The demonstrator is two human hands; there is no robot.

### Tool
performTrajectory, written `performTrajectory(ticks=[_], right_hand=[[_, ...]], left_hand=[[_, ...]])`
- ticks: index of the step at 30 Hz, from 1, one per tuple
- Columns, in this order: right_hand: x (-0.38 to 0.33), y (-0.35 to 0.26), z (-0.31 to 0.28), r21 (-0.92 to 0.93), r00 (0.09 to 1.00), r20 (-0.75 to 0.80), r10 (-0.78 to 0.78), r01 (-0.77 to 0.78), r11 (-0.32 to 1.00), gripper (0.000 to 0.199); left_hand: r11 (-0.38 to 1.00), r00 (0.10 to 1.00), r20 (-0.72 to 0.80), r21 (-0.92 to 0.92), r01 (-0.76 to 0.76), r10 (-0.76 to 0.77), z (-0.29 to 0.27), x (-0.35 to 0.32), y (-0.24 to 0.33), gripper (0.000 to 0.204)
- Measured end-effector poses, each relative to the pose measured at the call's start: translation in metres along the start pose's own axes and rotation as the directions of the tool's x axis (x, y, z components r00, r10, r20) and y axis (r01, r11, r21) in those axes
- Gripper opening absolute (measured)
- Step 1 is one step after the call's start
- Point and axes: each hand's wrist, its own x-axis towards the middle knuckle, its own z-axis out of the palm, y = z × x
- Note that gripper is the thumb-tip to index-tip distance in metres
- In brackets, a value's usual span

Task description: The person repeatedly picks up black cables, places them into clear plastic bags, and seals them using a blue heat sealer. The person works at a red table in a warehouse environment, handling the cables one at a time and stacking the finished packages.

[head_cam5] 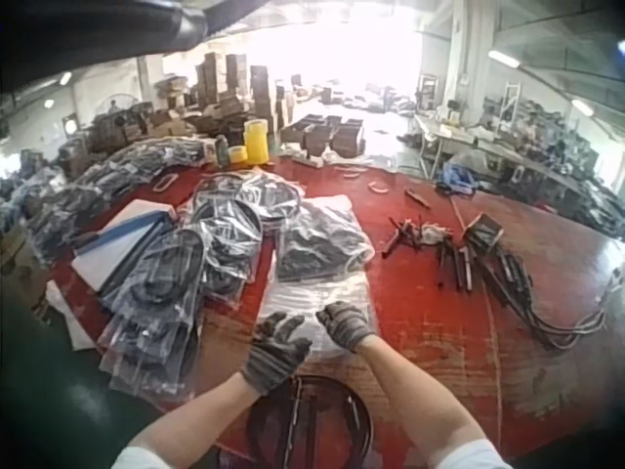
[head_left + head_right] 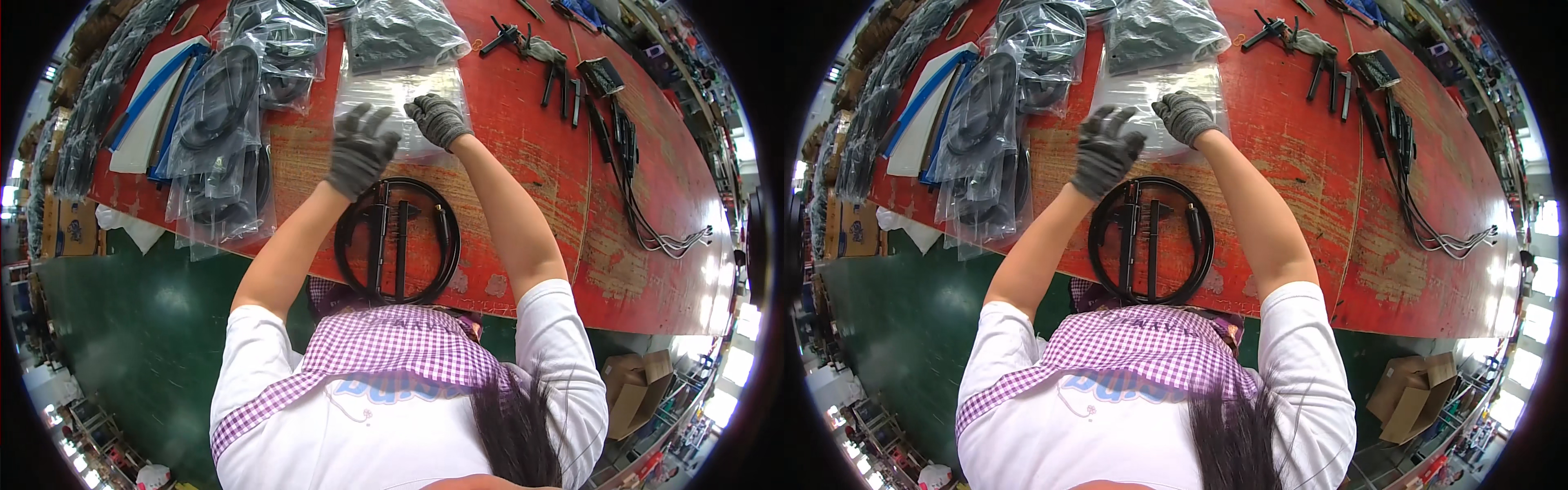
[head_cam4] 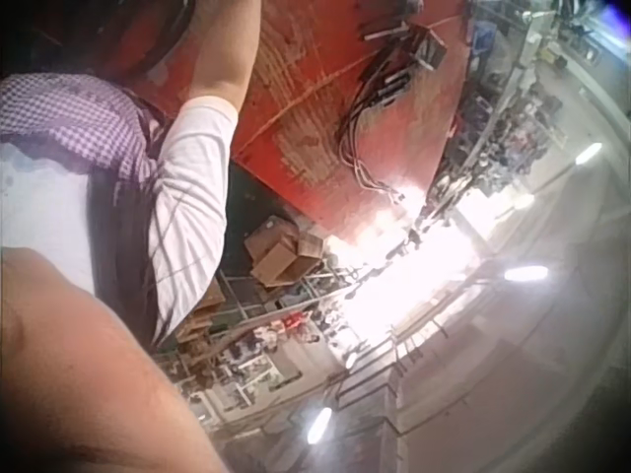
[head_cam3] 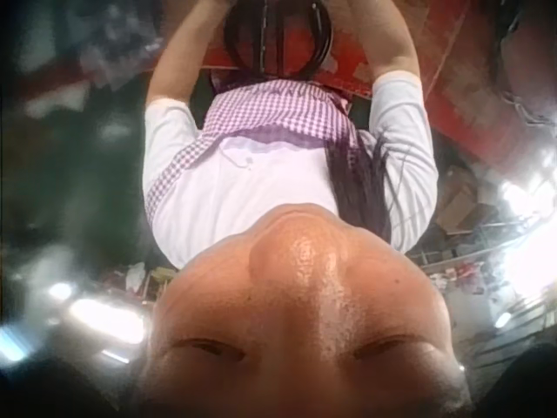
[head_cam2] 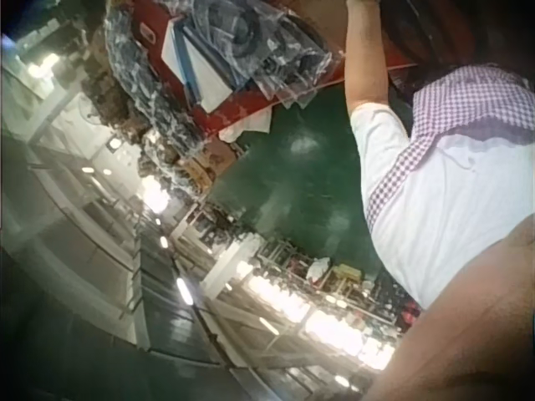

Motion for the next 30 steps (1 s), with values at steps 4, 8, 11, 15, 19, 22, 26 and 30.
performTrajectory(ticks=[4, 8, 11, 15, 19, 22, 26, 30], right_hand=[[0.0, 0.012, 0.005, -0.031, 0.988, -0.154, 0.018, -0.023, 0.999, 0.038], [-0.029, -0.008, -0.008, -0.229, 0.858, -0.481, -0.182, 0.077, 0.97, 0.024], [-0.057, -0.008, 0.014, -0.583, 0.721, -0.324, -0.612, 0.358, 0.73, 0.034], [-0.05, 0.032, 0.004, -0.518, 0.954, -0.297, -0.032, -0.132, 0.845, 0.021], [-0.08, 0.041, 0.015, -0.563, 0.975, -0.219, 0.019, -0.142, 0.814, 0.028], [-0.111, 0.049, 0.041, -0.326, 0.978, -0.209, 0.004, -0.074, 0.942, 0.032], [-0.201, 0.041, 0.05, -0.255, 0.992, 0.064, -0.112, 0.124, 0.959, 0.041], [-0.274, 0.01, 0.049, -0.245, 0.946, 0.175, -0.273, 0.311, 0.918, 0.046]], left_hand=[[0.957, 0.978, 0.194, 0.261, -0.129, 0.079, 0.034, 0.001, -0.018, 0.016], [0.923, 0.962, 0.272, 0.367, -0.114, 0.01, 0.016, -0.004, -0.052, 0.014], [0.904, 0.951, 0.306, 0.39, -0.176, 0.054, -0.006, 0.015, -0.036, 0.017], [0.869, 0.954, 0.295, 0.455, -0.194, 0.058, -0.008, 0.009, -0.043, 0.022], [0.868, 0.84, 0.509, 0.487, -0.099, -0.19, 0.005, -0.007, -0.038, 0.052], [0.897, 0.767, 0.613, 0.426, -0.116, -0.193, 0.019, -0.029, -0.043, 0.062], [0.931, 0.833, 0.466, 0.053, -0.362, 0.298, -0.019, -0.082, -0.041, 0.059], [0.979, 0.778, 0.606, -0.004, -0.206, 0.166, -0.058, -0.136, -0.025, 0.031]])
